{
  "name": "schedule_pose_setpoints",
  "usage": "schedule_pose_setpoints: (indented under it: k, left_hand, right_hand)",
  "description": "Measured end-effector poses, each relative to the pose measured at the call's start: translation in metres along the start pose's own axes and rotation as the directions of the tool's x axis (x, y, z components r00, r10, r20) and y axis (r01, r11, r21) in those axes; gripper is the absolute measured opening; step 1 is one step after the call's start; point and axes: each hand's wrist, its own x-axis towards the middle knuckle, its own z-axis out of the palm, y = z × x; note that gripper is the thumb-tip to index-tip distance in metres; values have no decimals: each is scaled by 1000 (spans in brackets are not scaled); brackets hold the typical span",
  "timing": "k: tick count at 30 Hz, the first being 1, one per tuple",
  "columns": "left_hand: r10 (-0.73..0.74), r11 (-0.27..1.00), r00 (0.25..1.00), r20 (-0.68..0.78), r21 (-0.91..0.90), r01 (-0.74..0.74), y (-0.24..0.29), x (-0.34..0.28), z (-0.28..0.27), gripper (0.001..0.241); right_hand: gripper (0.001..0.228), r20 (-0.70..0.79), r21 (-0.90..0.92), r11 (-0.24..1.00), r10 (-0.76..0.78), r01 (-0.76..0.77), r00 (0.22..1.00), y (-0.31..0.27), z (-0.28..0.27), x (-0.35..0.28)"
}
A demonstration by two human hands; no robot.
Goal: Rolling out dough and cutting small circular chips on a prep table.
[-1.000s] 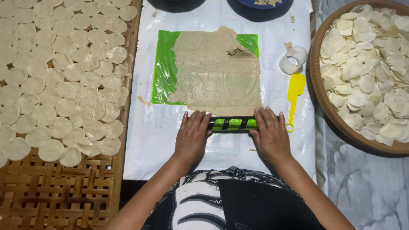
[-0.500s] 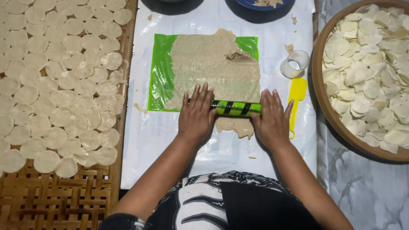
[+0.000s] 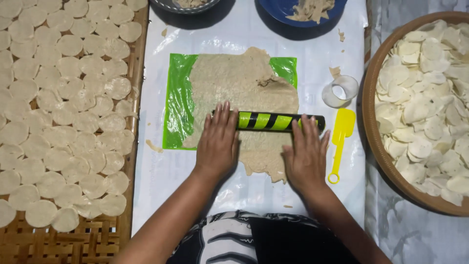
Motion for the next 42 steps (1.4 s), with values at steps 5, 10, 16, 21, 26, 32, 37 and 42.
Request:
schedule_pose_setpoints:
  k: [5, 10, 16, 21, 26, 32, 37, 42]
  left_hand:
    - [-74, 995, 981, 178, 81, 60, -23, 20, 28, 67]
    - [-111, 990, 984, 141, 107, 96, -47, 94, 47, 67]
    - [-238, 967, 932, 275, 153, 202, -45, 134, 32, 77]
    - [-155, 988, 950, 271, 15, 157, -16, 75, 23, 64]
    - [-78, 996, 985, 156, 64, 69, -42, 95, 56, 67]
    - [-20, 989, 1000, -4, 144, 20, -78, 149, 88, 62]
    - [-117, 983, 988, 97, 156, 101, -71, 191, 61, 51]
    - [97, 994, 938, 332, -80, -75, -97, 205, 37, 68]
  right_hand:
    - [85, 96, -80, 992, -89, 97, 991, 27, 29, 42]
    - [91, 152, -112, 993, -26, 44, 988, 28, 21, 115]
    - [88, 187, -105, 994, 21, -1, 982, 28, 6, 145]
    - [78, 231, -94, 992, 106, -87, 967, 8, -7, 95]
    - [89, 195, -116, 993, 54, -32, 979, 22, 12, 124]
    - [91, 158, -155, 988, 16, 8, 987, 43, 23, 177]
    - [75, 254, -75, 996, 63, -45, 965, 36, -6, 223]
    - [74, 390, 157, 987, -77, 16, 918, 53, -26, 245]
